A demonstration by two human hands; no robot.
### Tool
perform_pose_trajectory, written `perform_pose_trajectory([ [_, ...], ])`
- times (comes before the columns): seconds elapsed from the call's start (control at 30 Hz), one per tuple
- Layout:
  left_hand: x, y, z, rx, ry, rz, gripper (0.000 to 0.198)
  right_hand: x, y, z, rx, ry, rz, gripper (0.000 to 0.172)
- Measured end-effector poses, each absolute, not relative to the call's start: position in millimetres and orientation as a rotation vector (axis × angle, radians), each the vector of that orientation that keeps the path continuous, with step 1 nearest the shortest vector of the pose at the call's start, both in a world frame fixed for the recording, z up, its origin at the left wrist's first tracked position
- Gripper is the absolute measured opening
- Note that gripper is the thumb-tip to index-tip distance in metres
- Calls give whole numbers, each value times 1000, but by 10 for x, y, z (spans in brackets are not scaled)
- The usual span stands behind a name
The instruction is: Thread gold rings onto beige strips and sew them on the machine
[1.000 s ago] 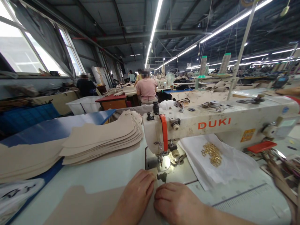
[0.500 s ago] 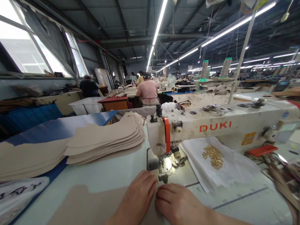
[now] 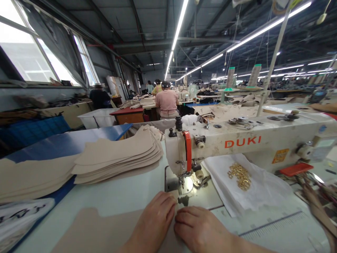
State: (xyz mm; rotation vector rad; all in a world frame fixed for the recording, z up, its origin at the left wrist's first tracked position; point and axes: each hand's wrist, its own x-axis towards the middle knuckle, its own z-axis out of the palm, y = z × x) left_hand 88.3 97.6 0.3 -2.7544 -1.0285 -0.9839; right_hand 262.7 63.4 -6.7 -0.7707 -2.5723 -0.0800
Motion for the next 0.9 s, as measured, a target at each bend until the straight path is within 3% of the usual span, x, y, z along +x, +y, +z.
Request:
perform_pose_trajectory([
  [0.9,845,879,71,-2922,-1269,-1016,23,2594,776,-54,-824,-2573,-338,12],
])
